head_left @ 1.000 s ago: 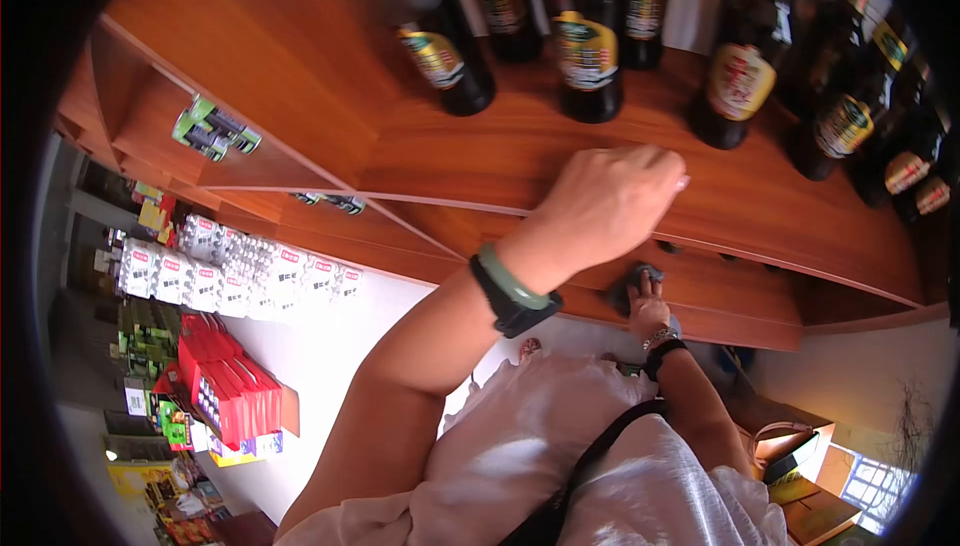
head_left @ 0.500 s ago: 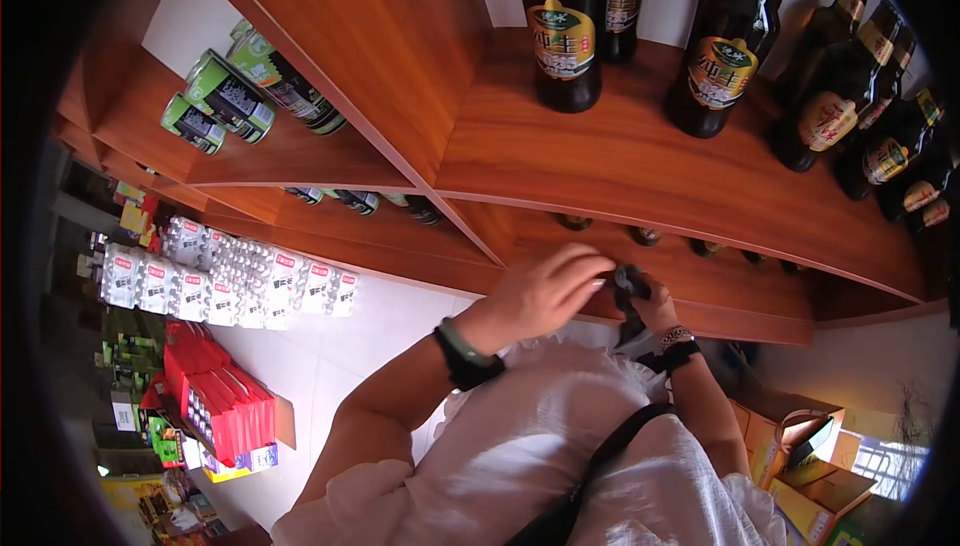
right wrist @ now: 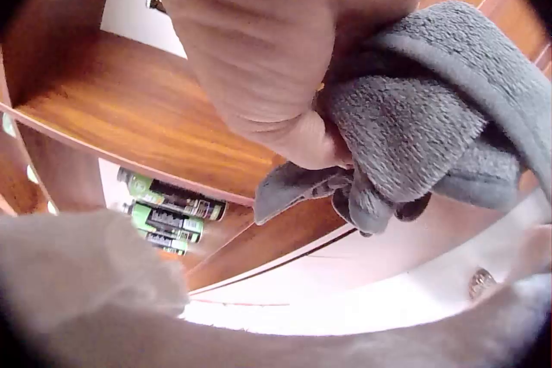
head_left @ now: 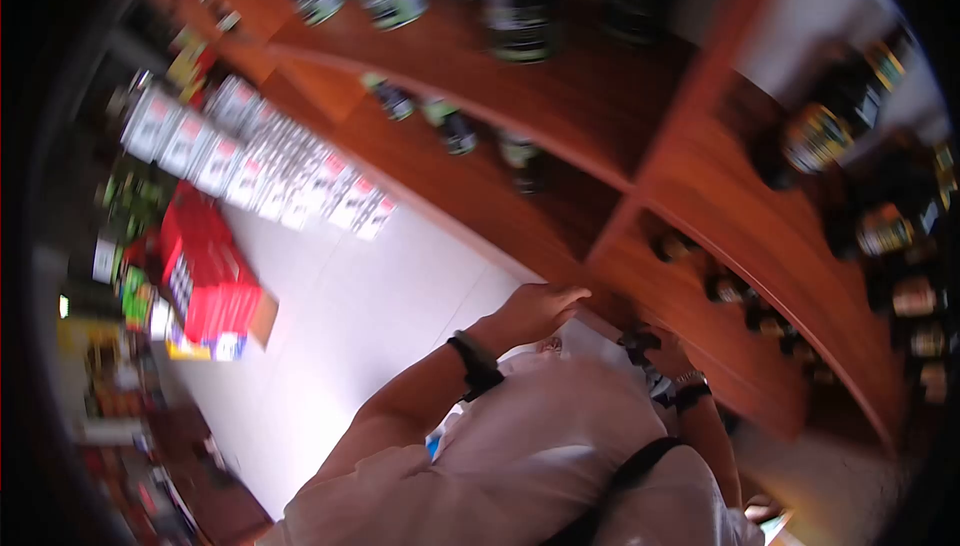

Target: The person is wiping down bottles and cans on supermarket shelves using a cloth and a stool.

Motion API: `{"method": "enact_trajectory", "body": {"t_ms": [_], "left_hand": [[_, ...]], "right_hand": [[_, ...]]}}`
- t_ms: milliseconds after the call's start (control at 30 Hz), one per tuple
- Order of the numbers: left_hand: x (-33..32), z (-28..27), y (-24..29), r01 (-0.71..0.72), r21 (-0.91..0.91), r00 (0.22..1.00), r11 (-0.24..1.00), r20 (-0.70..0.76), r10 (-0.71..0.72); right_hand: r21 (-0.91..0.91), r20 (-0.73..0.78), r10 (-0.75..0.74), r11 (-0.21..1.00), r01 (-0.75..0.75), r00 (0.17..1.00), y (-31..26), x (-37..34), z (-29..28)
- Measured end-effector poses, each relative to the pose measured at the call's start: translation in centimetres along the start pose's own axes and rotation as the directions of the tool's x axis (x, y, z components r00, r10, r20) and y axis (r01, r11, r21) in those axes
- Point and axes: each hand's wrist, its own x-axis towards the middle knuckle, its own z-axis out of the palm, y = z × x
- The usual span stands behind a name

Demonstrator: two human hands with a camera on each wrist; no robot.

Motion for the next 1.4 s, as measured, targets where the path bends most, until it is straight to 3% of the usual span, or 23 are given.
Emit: {"method": "enact_trajectory", "body": {"t_ms": [100,200,300,400,467,567,700,767,900,1000,1100,1200,1400], "left_hand": [[-3.9,2.0,-3.1,0.183,0.016,0.975,0.983,-0.134,-0.179],[-8.9,4.2,-3.8,0.444,-0.03,0.881,0.896,-0.165,-0.443],[-15.8,9.5,-4.6,0.641,-0.184,0.71,0.745,-0.227,-0.667],[-23.0,15.3,-2.3,0.81,-0.305,0.463,0.501,-0.193,-0.865],[-27.0,18.0,0.9,0.867,-0.362,0.32,0.344,-0.126,-0.939],[-32.0,23.3,5.7,0.907,-0.395,0.139,0.148,-0.052,-0.989],[-37.0,29.7,11.3,0.837,-0.54,-0.098,-0.09,0.014,-0.995],[-39.1,32.2,12.9,0.797,-0.585,-0.182,-0.153,0.01,-0.983],[-43.3,34.5,12.8,0.739,-0.63,-0.263,-0.237,0.054,-0.963],[-47.3,34.9,10.8,0.714,-0.652,-0.292,-0.254,0.053,-0.955],[-52.6,35.4,7.4,0.659,-0.683,-0.324,-0.317,0.123,-0.938],[-59.2,37.6,4.2,0.611,-0.734,-0.353,-0.296,0.083,-0.932],[-69.8,41.6,2.6,0.246,-0.87,-0.62,-0.427,0.198,-0.76]], "right_hand": [[0.068,0.089,-0.06,0.996,0.054,0.994,-2.9,0.7,-0.4],[0.081,0.181,-0.136,0.989,0.123,0.974,-4.2,1.7,-1.5],[0.119,0.344,-0.177,0.982,0.144,0.922,-4.0,4.0,-1.5],[0.149,0.481,-0.222,0.974,0.17,0.848,-4.2,5.7,-0.2],[0.142,0.566,-0.214,0.977,0.161,0.796,-3.9,7.2,0.8],[0.091,0.596,-0.271,0.958,0.272,0.756,-4.3,9.1,2.7],[0.017,0.678,-0.257,0.942,0.335,0.689,-5.8,11.8,6.2],[0.029,0.739,-0.264,0.932,0.362,0.62,-7.2,12.4,8.1],[-0.03,0.771,-0.221,0.924,0.381,0.597,-11.6,10.8,11.6],[-0.011,0.777,-0.287,0.884,0.468,0.561,-12.2,10.2,14.8],[-0.134,0.779,-0.238,0.84,0.525,0.58,-13.7,8.5,18.2],[-0.271,0.759,-0.106,0.846,0.459,0.643,-16.0,6.8,23.0],[-0.333,0.834,0.104,0.877,0.345,0.542,-25.7,1.5,37.7]]}}
